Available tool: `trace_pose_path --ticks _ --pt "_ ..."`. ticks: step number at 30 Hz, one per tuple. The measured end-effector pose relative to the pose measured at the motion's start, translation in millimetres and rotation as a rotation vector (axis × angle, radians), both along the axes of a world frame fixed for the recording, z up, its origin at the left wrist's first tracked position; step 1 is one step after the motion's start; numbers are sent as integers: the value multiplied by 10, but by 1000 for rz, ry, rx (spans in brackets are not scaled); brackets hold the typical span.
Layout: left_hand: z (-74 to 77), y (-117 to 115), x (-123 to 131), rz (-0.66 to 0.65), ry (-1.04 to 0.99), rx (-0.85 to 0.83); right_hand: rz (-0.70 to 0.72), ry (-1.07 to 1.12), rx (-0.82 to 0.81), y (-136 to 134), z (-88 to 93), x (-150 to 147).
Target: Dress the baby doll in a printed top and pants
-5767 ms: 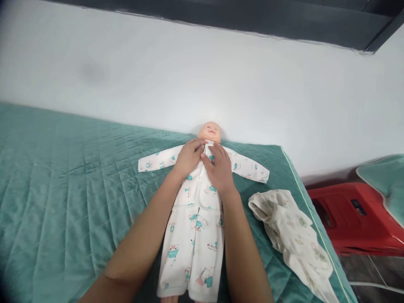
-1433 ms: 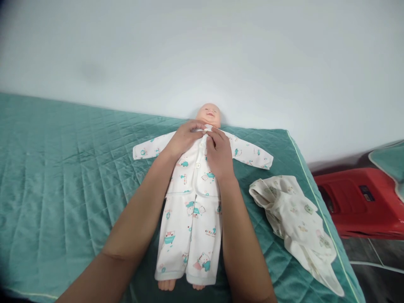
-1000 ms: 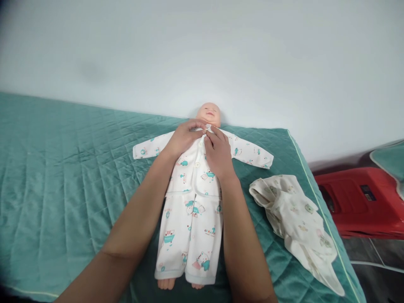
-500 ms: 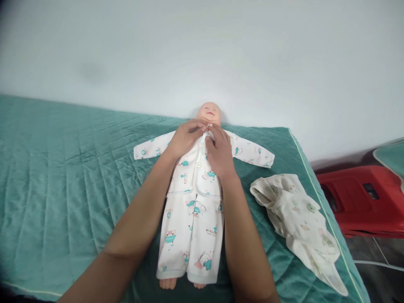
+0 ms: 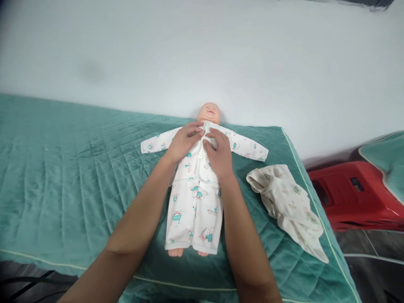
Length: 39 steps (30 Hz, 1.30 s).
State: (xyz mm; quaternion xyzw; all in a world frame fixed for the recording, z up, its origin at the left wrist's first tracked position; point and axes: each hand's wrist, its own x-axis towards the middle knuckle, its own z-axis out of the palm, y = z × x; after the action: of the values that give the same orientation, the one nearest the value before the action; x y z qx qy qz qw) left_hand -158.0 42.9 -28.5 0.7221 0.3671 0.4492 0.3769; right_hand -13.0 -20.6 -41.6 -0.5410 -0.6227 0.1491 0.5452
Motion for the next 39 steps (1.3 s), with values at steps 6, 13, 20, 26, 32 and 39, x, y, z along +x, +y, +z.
trace_pose_path --ticks 6,13,20,26,32,39 --pt "-47 -96 -101 -78 54 62 3 87 59 -204 -173 23" --pt "-60 9 -176 -185 44 27 8 37 8 -258 -158 43" --pt "-76 73 -219 -249 55 25 32 56 -34 -243 -104 53" --pt "-27 -6 -105 -99 137 122 38 18 -56 -254 -83 48" --pt "22 -96 -21 -21 248 270 39 94 -21 -240 -122 49" --pt "99 -98 -86 -153 257 158 92 158 -55 -245 -109 65"
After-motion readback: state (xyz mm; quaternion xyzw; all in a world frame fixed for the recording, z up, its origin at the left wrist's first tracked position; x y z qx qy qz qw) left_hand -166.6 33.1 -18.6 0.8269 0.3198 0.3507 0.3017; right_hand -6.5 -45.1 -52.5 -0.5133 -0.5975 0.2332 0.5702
